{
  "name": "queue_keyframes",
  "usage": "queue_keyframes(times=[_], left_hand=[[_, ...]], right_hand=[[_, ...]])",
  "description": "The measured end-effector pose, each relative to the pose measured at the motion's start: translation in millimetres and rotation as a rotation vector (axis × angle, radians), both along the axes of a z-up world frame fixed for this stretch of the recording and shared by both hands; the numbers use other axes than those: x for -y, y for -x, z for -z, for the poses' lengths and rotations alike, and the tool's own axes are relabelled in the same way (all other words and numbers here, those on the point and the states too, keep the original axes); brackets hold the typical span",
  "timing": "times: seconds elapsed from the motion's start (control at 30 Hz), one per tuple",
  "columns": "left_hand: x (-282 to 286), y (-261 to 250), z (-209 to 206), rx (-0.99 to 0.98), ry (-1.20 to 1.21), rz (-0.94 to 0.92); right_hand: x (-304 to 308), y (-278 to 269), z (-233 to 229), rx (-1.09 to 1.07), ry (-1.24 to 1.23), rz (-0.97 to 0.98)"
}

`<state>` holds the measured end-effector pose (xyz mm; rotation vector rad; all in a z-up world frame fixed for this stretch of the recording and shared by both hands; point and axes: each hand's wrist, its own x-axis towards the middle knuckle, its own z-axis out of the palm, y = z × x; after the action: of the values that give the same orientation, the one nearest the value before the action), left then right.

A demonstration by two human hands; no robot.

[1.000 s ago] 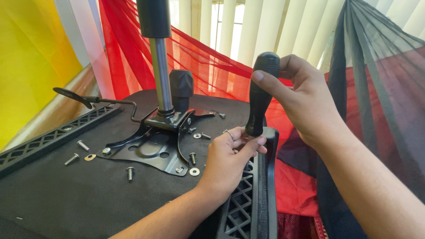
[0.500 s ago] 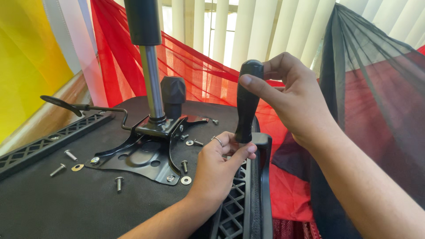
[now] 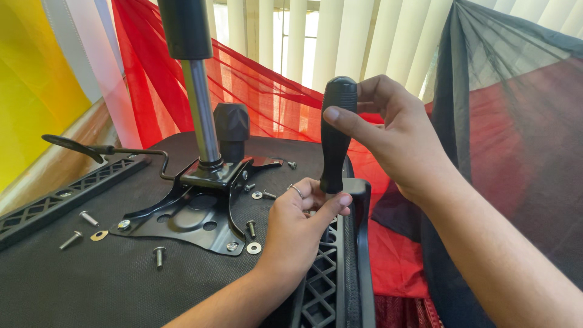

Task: The person uses a screwdriver to tighten screws into a metal bracket attached to a black upholstered furniture base. They then attach a black plastic trim piece to the edge of the base and secure it with additional screws.

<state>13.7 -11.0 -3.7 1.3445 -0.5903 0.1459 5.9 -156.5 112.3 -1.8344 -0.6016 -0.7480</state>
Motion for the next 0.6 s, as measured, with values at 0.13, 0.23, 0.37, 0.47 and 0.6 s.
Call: queue_keyframes(times=[0.13,0.23,0.37,0.47,0.6], left_hand=[[1.4,0.6,-1.6,-0.012,0.034,0.034],[1.6,2.9,-2.5,-0.021,0.014,0.059],[0.8,4.6,-4.5,0.041,0.017,0.103],[0.8,5.5,-4.7,0.028,-0.055,0.035],[-0.8,4.5,-4.4,0.042,-0.131,-0.071]], right_hand=[[5.3,-1.7,2.0,-0.07,-0.066,-0.191],[8.6,0.0,2.0,-0.1,-0.16,-0.244],[4.0,2.1,2.4,-0.098,-0.165,-0.177],[-2.0,3.4,5.7,-0.021,-0.073,-0.004],[-5.5,5.7,8.2,0.022,0.002,0.224]])
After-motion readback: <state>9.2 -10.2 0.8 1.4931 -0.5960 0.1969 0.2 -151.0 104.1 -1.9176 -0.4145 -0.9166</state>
